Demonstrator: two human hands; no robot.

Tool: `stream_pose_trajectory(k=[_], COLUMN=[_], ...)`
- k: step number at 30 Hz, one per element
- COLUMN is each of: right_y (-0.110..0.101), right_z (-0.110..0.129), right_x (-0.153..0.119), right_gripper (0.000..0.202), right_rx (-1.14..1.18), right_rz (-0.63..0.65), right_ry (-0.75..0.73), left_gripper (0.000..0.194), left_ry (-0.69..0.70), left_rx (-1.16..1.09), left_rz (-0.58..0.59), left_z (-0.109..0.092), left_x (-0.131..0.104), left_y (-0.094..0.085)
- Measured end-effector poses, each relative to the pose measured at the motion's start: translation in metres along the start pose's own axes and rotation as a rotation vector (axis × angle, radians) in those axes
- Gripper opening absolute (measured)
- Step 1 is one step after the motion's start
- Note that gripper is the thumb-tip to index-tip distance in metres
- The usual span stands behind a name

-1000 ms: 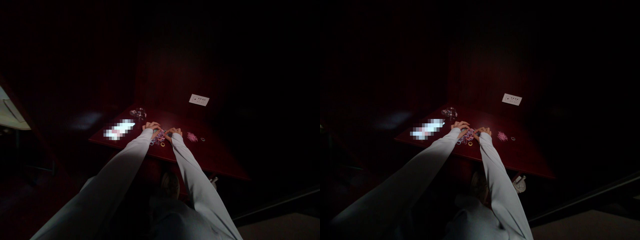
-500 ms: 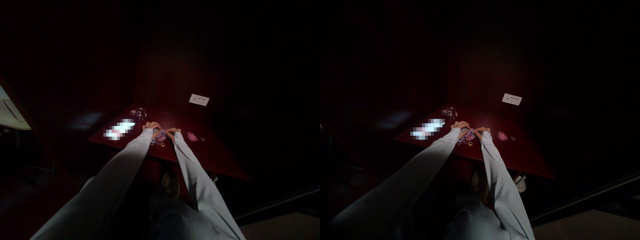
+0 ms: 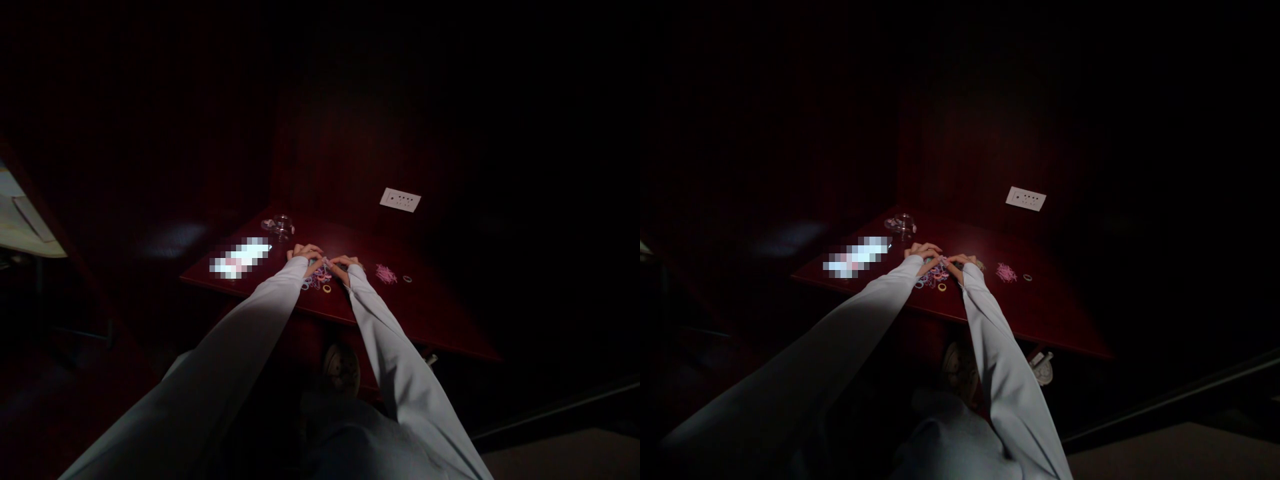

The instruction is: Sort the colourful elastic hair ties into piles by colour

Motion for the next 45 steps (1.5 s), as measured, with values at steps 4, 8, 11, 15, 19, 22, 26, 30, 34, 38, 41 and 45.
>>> stream_pose_trajectory(k=[4,8,11,15,19,22,26,30,34,38,41,45], right_y=[0.001,0.002,0.001,-0.001,-0.005,-0.006,-0.004,0.001,0.001,0.002,0.003,0.0], right_z=[0.0,0.001,0.002,-0.002,-0.01,-0.013,-0.015,-0.01,-0.009,-0.009,-0.006,0.0], right_x=[0.001,0.0,-0.002,-0.005,-0.004,-0.001,0.004,0.007,0.01,0.01,0.006,0.001], right_gripper=[0.034,0.036,0.04,0.037,0.035,0.036,0.038,0.046,0.048,0.05,0.048,0.047], right_rx=[0.002,0.045,0.071,0.081,0.111,0.142,0.111,0.045,0.059,0.043,0.01,0.004], right_rz=[0.044,0.055,0.034,-0.023,-0.094,-0.126,-0.108,-0.037,-0.065,-0.079,-0.075,-0.083], right_ry=[0.006,-0.001,0.001,0.055,0.131,0.139,0.146,0.101,0.098,0.089,0.056,0.008], left_gripper=[0.022,0.022,0.022,0.019,0.018,0.019,0.02,0.021,0.022,0.021,0.02,0.021], left_ry=[0.017,0.02,0.032,0.03,0.013,0.014,0.017,0.004,0.005,0.0,0.008,0.01], left_rx=[0.004,0.012,0.013,0.014,0.02,0.013,0.001,-0.001,-0.005,-0.01,-0.015,-0.016], left_rz=[0.017,0.021,0.038,0.061,0.025,0.01,0.015,-0.003,-0.021,-0.012,0.008,0.013], left_z=[-0.002,-0.003,-0.002,0.0,0.002,0.0,-0.002,-0.001,0.0,0.0,0.0,0.001], left_x=[0.0,-0.001,-0.001,0.0,-0.001,-0.001,-0.001,-0.001,0.0,-0.001,0.0,0.0], left_y=[0.001,0.002,0.002,0.003,0.002,0.001,-0.001,-0.001,-0.001,-0.002,-0.002,-0.002])
Point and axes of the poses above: each hand's wrist, its own x-axis towards the middle knuckle, its own y-axis out of the palm, z = x × y, the point moved 8 cm from there along x, towards the middle knuckle, and after that the axes turned 14 degrees about y, right-handed, at the moved point
